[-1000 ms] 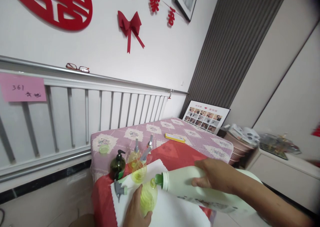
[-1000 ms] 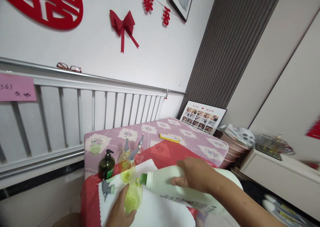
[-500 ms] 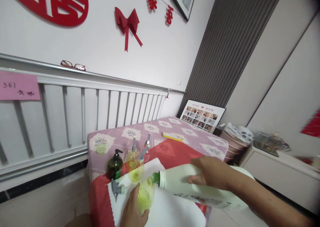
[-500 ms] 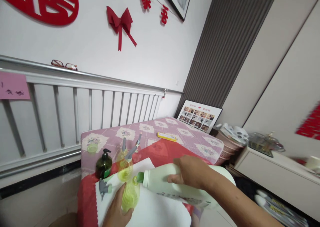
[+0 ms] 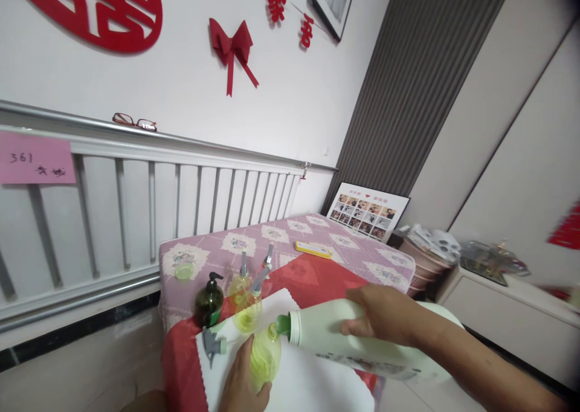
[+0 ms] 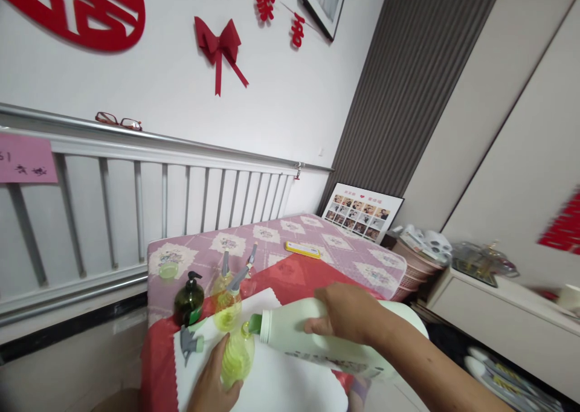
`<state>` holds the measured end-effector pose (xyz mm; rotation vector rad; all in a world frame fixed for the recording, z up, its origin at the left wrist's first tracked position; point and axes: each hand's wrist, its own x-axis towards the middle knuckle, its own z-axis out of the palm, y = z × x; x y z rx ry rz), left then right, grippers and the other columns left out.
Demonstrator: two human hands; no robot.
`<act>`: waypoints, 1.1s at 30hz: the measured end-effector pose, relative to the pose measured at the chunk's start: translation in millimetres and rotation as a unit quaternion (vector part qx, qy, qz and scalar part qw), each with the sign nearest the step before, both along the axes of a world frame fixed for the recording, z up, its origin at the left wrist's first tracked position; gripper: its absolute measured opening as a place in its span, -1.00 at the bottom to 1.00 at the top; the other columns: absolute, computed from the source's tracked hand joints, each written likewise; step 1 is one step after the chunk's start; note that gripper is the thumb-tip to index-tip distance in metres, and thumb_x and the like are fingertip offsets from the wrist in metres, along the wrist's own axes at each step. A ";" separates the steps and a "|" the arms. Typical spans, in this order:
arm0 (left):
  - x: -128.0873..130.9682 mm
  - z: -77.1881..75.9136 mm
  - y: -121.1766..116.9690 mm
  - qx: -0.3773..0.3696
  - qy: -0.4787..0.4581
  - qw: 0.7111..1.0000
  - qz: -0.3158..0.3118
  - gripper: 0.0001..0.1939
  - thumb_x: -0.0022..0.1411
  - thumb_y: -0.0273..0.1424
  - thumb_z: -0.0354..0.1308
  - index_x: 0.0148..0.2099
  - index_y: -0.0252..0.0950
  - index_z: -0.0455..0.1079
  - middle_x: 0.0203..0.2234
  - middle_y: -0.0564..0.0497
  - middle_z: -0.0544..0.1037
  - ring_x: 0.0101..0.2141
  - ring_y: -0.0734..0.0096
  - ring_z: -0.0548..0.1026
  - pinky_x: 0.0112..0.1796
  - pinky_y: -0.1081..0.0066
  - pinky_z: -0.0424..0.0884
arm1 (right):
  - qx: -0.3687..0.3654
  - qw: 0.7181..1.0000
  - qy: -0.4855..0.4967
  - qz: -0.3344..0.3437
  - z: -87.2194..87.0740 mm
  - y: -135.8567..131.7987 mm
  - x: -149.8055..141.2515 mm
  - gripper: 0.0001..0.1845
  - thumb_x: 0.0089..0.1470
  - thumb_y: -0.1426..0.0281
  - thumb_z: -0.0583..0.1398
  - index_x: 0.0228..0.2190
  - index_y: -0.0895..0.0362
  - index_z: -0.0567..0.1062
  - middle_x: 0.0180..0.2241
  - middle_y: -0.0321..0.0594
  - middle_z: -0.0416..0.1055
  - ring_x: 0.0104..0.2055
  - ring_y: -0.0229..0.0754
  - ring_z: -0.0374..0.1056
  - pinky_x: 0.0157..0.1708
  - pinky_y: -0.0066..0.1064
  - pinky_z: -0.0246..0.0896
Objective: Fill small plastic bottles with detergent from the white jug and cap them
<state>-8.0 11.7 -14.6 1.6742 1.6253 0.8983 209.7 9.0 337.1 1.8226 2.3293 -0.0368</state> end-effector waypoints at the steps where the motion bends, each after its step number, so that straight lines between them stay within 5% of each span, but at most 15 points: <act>1: 0.5 -0.4 -0.2 -0.002 0.000 1.000 0.002 -0.06 -0.04 -0.45 0.11 0.39 -0.47 -0.09 0.38 -0.17 0.14 0.35 0.23 0.13 0.29 0.44 0.12 | 0.000 1.000 -0.002 0.003 -0.2 0.0 0.3 -0.61 -0.01 0.04 0.25 -0.34 0.11 0.58 -0.28 -0.04 0.59 -0.29 0.09 0.47 -0.40 -0.30 0.08; 18: 1.7 8.8 -4.8 0.010 0.000 1.000 0.006 -0.07 -0.04 -0.43 0.09 0.38 -0.53 -0.09 0.37 -0.23 0.15 0.34 0.22 0.16 0.30 0.39 0.12 | 0.006 1.000 -0.004 0.004 -2.9 2.1 2.6 -0.64 -0.03 0.04 0.27 -0.39 0.08 0.56 -0.33 -0.09 0.58 -0.36 0.01 0.43 -0.45 -0.33 0.04; 26: 2.3 14.2 -8.1 0.004 -0.006 1.000 0.023 -0.09 -0.04 -0.45 0.08 0.37 -0.40 -0.07 0.37 -0.13 0.17 0.33 0.33 0.16 0.30 0.44 0.08 | 0.003 1.000 -0.006 0.011 -3.5 2.9 3.8 -0.62 -0.01 0.03 0.24 -0.37 0.10 0.56 -0.33 -0.08 0.56 -0.34 0.04 0.43 -0.43 -0.32 0.02; 33: 2.4 21.9 -11.8 0.005 -0.010 1.000 0.027 -0.12 -0.02 -0.44 0.06 0.37 -0.44 -0.08 0.36 -0.19 0.17 0.33 0.23 0.17 0.30 0.35 0.10 | -0.011 1.000 -0.004 -0.001 -1.1 -0.1 2.0 -0.61 -0.02 0.03 0.23 -0.39 0.11 0.53 -0.32 -0.04 0.55 -0.32 0.09 0.42 -0.43 -0.29 0.04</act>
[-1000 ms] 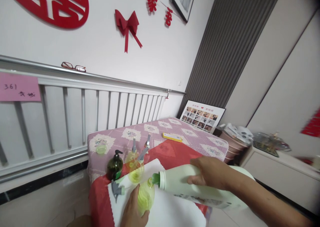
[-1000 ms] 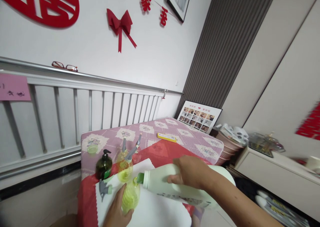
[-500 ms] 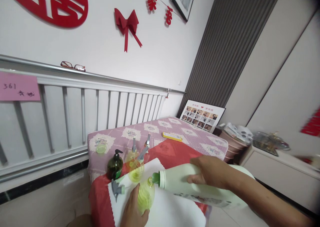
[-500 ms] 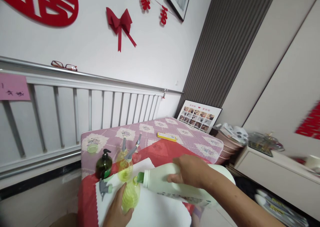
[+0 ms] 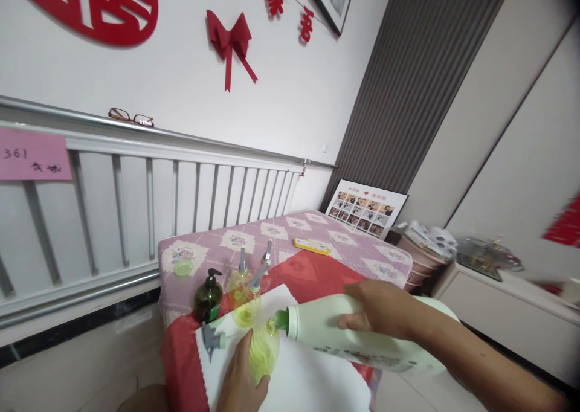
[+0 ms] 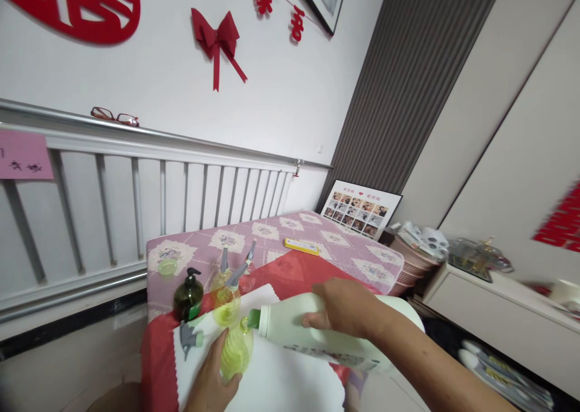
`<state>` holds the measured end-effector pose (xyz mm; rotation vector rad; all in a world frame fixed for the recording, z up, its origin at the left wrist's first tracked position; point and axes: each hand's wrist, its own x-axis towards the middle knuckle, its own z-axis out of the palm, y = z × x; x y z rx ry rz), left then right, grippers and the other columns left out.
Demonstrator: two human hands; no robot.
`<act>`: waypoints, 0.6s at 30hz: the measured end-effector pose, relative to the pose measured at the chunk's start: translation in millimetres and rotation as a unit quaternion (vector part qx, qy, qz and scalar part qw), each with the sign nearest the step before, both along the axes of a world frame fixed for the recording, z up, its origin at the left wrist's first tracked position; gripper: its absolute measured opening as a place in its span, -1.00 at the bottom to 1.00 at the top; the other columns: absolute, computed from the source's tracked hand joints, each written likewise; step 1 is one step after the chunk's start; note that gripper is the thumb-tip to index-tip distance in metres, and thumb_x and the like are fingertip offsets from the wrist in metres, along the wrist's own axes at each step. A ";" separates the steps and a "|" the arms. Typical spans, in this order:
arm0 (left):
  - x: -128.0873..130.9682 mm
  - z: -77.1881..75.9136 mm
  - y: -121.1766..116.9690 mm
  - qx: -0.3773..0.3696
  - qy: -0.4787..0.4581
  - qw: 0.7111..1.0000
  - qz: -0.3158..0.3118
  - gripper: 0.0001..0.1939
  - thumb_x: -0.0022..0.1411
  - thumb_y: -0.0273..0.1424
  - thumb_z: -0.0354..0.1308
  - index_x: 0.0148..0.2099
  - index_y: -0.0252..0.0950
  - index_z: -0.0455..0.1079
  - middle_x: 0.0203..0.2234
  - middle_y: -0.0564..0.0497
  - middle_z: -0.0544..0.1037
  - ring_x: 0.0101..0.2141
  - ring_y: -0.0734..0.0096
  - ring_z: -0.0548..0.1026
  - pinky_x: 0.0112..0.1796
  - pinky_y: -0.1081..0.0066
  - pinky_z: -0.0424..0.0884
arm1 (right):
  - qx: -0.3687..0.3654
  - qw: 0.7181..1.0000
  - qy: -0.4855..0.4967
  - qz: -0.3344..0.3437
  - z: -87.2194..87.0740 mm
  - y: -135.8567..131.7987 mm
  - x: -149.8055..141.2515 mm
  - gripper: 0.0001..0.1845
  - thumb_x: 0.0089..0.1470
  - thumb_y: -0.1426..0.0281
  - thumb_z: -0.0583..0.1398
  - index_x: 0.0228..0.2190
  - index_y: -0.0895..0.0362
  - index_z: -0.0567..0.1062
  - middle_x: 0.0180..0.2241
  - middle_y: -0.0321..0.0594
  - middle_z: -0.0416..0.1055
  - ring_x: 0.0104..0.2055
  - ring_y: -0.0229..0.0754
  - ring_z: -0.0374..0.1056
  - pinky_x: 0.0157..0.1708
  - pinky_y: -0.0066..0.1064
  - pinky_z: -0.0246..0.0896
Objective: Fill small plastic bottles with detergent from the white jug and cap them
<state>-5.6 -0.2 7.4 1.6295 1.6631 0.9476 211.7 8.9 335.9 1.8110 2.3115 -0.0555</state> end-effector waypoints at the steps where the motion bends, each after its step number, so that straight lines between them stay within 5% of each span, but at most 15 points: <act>1: 0.0 1.3 -0.5 -0.001 -0.005 1.000 0.001 -0.12 -0.02 -0.44 0.06 0.37 -0.42 -0.07 0.36 -0.18 0.17 0.33 0.25 0.18 0.30 0.36 0.10 | -0.004 1.000 -0.004 -0.003 0.7 -0.5 -0.7 -0.60 -0.02 0.02 0.22 -0.38 0.11 0.53 -0.32 -0.03 0.55 -0.31 0.09 0.42 -0.43 -0.29 0.04; 18: -0.2 4.3 -1.4 0.010 0.013 1.000 0.004 -0.12 -0.03 -0.44 0.09 0.36 -0.43 -0.05 0.34 -0.19 0.22 0.30 0.20 0.23 0.28 0.35 0.16 | -0.006 1.000 -0.012 -0.009 0.0 3.2 -1.1 -0.60 -0.03 0.01 0.22 -0.39 0.11 0.50 -0.32 -0.06 0.54 -0.32 0.05 0.40 -0.43 -0.31 0.01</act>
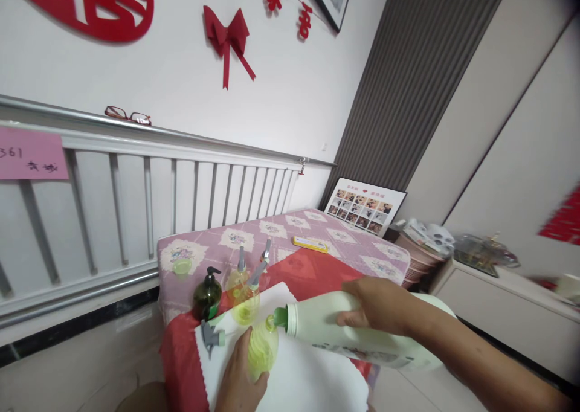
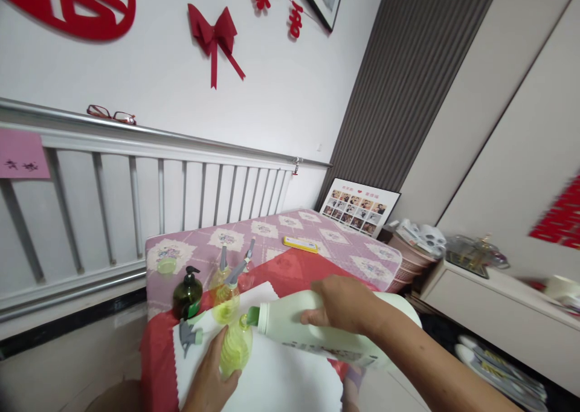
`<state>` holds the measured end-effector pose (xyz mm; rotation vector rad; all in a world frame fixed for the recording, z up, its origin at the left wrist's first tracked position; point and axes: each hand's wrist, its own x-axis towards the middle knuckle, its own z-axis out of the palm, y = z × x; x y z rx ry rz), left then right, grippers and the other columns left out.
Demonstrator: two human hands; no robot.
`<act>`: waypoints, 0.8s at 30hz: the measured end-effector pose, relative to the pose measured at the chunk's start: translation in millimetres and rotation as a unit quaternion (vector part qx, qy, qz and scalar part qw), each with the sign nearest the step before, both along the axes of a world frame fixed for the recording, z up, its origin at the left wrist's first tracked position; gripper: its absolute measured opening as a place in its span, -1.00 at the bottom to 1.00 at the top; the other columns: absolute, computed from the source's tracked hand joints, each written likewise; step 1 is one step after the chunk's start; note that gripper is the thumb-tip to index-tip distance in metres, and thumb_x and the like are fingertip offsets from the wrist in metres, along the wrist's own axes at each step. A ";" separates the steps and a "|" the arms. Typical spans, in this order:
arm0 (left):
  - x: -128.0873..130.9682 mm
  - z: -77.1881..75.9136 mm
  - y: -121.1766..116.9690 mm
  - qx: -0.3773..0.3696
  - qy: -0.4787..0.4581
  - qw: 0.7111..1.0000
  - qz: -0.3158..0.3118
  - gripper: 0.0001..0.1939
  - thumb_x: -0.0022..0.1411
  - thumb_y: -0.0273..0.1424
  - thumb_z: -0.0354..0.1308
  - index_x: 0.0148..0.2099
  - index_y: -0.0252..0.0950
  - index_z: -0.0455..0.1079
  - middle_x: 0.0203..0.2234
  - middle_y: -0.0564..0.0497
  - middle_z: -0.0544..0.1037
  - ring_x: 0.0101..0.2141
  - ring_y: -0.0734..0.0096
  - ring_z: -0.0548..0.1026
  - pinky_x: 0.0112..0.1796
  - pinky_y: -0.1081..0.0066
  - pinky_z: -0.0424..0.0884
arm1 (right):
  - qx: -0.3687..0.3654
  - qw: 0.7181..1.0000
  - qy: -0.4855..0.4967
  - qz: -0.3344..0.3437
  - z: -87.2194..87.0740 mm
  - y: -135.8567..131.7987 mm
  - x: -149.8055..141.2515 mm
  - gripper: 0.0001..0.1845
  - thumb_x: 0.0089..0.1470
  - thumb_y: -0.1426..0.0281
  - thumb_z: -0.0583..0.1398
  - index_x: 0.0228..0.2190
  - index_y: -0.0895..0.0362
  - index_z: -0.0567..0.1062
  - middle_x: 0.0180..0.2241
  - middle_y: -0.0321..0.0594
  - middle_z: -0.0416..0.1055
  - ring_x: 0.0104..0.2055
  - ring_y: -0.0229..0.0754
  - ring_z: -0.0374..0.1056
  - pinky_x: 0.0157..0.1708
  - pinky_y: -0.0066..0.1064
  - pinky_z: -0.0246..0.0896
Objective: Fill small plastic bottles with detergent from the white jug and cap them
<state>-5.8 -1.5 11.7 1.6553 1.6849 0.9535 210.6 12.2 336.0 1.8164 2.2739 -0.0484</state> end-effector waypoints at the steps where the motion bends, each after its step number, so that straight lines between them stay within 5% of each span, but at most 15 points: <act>1: -0.1 0.4 0.0 -0.002 0.001 1.000 0.000 -0.12 -0.03 -0.44 0.09 0.36 -0.43 -0.05 0.34 -0.18 0.22 0.31 0.21 0.22 0.29 0.35 0.15 | -0.002 1.000 0.000 -0.001 0.1 -0.2 0.1 -0.59 -0.03 0.01 0.22 -0.39 0.11 0.50 -0.32 -0.06 0.54 -0.32 0.06 0.41 -0.43 -0.31 0.02; 13: 0.8 -5.7 0.7 0.004 -0.015 1.000 0.014 -0.13 -0.04 -0.44 0.10 0.36 -0.36 -0.02 0.34 -0.09 0.23 0.31 0.29 0.20 0.29 0.46 0.09 | -0.001 1.000 0.004 0.003 -2.5 -0.5 3.4 -0.59 -0.03 -0.01 0.22 -0.40 0.10 0.50 -0.34 -0.06 0.54 -0.32 0.07 0.42 -0.43 -0.30 0.03; 24: 0.4 -4.3 1.0 0.004 -0.009 1.000 0.004 -0.12 -0.04 -0.42 0.08 0.36 -0.41 -0.03 0.35 -0.17 0.21 0.31 0.20 0.21 0.29 0.35 0.14 | 0.006 1.000 0.001 0.002 -1.7 0.5 0.1 -0.62 -0.04 0.02 0.23 -0.41 0.10 0.50 -0.34 -0.08 0.53 -0.33 0.03 0.39 -0.44 -0.32 0.00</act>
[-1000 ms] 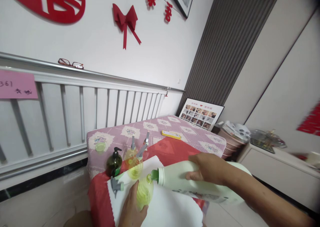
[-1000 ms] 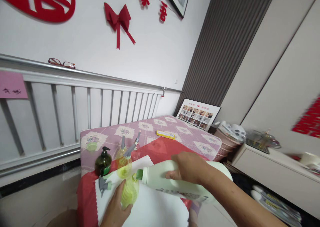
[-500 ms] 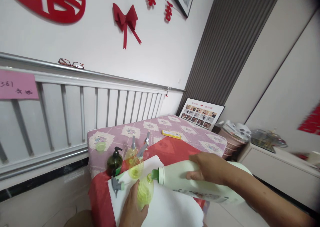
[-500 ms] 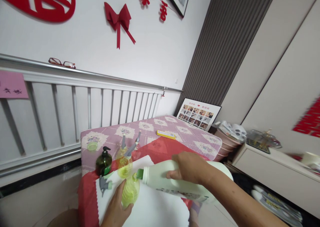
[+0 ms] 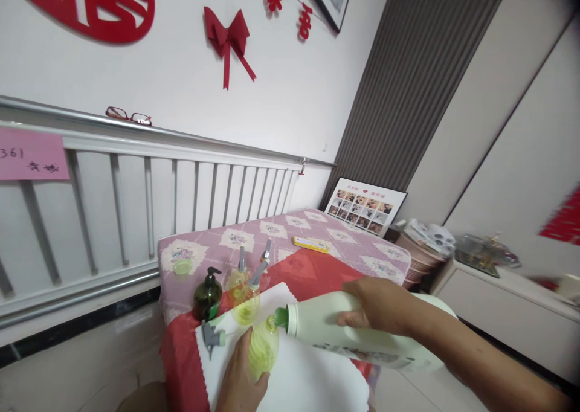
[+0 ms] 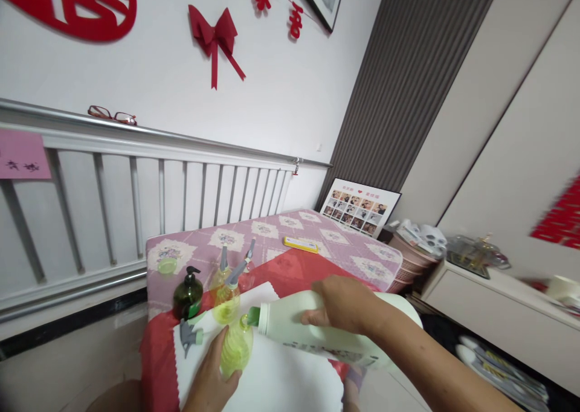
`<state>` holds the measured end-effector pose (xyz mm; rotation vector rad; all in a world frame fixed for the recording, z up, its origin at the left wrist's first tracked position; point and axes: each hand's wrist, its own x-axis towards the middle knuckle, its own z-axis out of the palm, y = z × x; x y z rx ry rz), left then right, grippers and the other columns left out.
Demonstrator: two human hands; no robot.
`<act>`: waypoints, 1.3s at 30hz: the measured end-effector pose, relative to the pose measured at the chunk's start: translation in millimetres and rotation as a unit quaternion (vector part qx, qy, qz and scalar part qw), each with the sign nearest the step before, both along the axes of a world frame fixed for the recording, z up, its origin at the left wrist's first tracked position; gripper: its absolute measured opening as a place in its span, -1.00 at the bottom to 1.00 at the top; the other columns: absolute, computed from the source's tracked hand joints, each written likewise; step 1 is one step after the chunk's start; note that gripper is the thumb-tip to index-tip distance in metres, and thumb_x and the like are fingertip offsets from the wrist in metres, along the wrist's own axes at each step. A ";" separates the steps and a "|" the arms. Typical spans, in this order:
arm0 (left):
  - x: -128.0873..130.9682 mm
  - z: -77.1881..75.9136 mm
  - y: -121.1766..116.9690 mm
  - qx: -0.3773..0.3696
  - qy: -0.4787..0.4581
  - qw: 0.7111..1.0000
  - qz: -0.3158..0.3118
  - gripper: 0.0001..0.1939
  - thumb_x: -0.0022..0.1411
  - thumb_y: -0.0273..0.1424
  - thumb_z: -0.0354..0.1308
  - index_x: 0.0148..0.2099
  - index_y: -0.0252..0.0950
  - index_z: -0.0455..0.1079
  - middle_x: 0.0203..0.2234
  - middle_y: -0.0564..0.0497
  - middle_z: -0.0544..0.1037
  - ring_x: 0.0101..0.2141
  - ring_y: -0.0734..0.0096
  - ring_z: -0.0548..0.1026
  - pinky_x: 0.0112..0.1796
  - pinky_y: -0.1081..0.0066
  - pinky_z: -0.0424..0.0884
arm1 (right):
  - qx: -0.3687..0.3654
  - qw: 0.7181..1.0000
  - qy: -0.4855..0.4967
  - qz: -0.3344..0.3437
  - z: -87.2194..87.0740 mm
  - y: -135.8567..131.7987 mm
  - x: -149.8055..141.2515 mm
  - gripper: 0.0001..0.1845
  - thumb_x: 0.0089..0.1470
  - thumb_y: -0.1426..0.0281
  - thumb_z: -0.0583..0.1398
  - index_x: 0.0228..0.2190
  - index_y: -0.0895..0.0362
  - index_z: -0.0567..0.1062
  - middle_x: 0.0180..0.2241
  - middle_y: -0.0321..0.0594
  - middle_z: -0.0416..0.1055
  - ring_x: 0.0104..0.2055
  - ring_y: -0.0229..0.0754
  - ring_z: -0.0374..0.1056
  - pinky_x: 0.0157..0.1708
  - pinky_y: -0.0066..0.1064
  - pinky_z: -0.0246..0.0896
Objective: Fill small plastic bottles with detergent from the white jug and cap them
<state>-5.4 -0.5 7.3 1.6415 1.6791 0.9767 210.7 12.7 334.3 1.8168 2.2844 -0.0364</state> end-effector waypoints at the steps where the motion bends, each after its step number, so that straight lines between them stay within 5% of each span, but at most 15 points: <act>1: -0.2 -0.3 0.2 0.000 0.000 1.000 -0.001 -0.12 -0.04 -0.41 0.08 0.36 -0.41 -0.03 0.35 -0.17 0.20 0.32 0.20 0.20 0.30 0.34 0.14 | 0.000 1.000 0.004 -0.001 0.3 0.1 -0.1 -0.62 -0.04 0.02 0.24 -0.42 0.09 0.50 -0.35 -0.08 0.53 -0.34 0.02 0.39 -0.44 -0.32 0.00; 14: 0.4 -14.8 6.7 0.007 0.012 1.000 0.004 -0.10 -0.06 -0.46 0.10 0.35 -0.48 -0.03 0.31 -0.21 0.28 0.27 0.25 0.28 0.24 0.48 0.20 | -0.007 0.992 0.121 -0.017 -20.9 -4.3 27.4 -0.55 0.00 -0.03 0.20 -0.40 0.13 0.50 -0.35 -0.10 0.53 -0.32 -0.01 0.44 -0.40 -0.34 0.17; 21: -2.7 -24.0 10.3 0.021 0.006 1.000 -0.003 -0.12 -0.08 -0.45 0.09 0.32 -0.54 -0.02 0.31 -0.29 0.26 0.28 0.18 0.28 0.25 0.42 0.21 | 0.035 0.928 0.364 -0.066 -38.4 8.8 61.3 -0.54 0.05 -0.07 0.11 -0.48 0.08 0.38 -0.54 -0.33 0.38 -0.45 -0.19 0.29 -0.45 -0.40 0.13; 25: -3.4 -24.9 11.7 -0.001 -0.005 1.000 -0.007 -0.10 -0.08 -0.43 0.10 0.32 -0.51 -0.07 0.30 -0.29 0.26 0.28 0.17 0.27 0.26 0.36 0.22 | 0.113 0.865 0.470 -0.138 -71.3 20.0 63.2 -0.52 0.08 -0.04 0.08 -0.62 0.04 0.21 -0.69 -0.45 0.16 -0.57 -0.28 0.11 -0.45 -0.40 0.05; 29: -3.3 -25.5 12.0 -0.028 -0.005 1.000 -0.005 -0.04 -0.09 -0.42 0.12 0.34 -0.52 -0.16 0.32 -0.32 0.23 0.28 0.12 0.27 0.25 0.32 0.26 | 0.190 0.789 0.547 -0.206 -116.2 32.1 44.4 -0.54 0.03 -0.05 0.11 -0.62 0.03 0.25 -0.68 -0.45 0.21 -0.58 -0.26 0.13 -0.49 -0.41 0.04; 35: -4.0 -26.2 12.9 -0.016 -0.001 1.000 -0.013 0.10 -0.14 -0.46 0.14 0.39 -0.45 -0.34 0.34 -0.26 0.20 0.33 0.24 0.19 0.27 0.43 0.20 | 0.229 0.751 0.571 -0.238 -177.6 38.1 12.0 -0.57 -0.05 -0.07 0.12 -0.55 0.04 0.35 -0.63 -0.38 0.31 -0.51 -0.17 0.27 -0.47 -0.39 0.14; 39: -2.3 -27.6 12.2 -0.004 0.019 1.000 0.000 0.12 -0.17 -0.50 0.17 0.40 -0.50 -0.29 0.35 -0.28 0.17 0.34 0.16 0.17 0.27 0.47 0.19 | 0.227 0.739 0.583 -0.249 -211.6 31.7 8.6 -0.50 -0.11 -0.10 0.10 -0.43 0.09 0.45 -0.57 -0.27 0.45 -0.47 -0.07 0.37 -0.44 -0.33 0.24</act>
